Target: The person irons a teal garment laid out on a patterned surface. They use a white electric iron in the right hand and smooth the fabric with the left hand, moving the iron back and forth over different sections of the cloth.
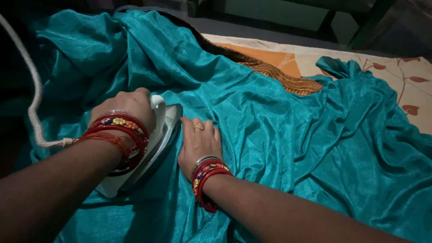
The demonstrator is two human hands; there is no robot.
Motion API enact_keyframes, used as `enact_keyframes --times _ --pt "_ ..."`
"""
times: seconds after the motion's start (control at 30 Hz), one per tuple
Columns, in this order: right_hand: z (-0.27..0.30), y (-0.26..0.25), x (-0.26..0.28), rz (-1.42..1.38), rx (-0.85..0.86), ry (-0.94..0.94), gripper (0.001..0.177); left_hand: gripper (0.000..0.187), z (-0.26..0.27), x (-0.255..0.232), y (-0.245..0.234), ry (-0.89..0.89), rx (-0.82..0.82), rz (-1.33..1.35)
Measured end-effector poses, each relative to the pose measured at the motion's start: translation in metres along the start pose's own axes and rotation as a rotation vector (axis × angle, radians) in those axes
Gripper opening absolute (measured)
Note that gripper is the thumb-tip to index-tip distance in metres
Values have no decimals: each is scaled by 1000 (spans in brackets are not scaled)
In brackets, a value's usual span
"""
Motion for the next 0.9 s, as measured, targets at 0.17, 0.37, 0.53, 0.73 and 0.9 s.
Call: enact_keyframes --times 0.17,0.37,0.53,0.73,0.9 --pt "0 -1 2 0 16 12 56 51 0 1 0 15 -2 -8" --pt "-1 -2 4 19 29 26 56 52 0 0 2 5 -2 2" --pt "-1 -4 5 15 63 53 56 54 0 0 3 0 -16 -6" --pt "0 -3 4 -3 38 33 54 55 0 -1 2 -13 0 -1" --pt "1 -1 1 1 -21 -19 54 52 4 0 -1 10 -9 12"
Point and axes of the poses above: each hand's wrist, its own z-axis away from the middle knuckle, its own y-axis out of the palm, x = y × z, the point moved 2 cm from there along -z, towards the middle knuckle, and after that the axes turned 13 degrees about -z, right-handed, at the moved point
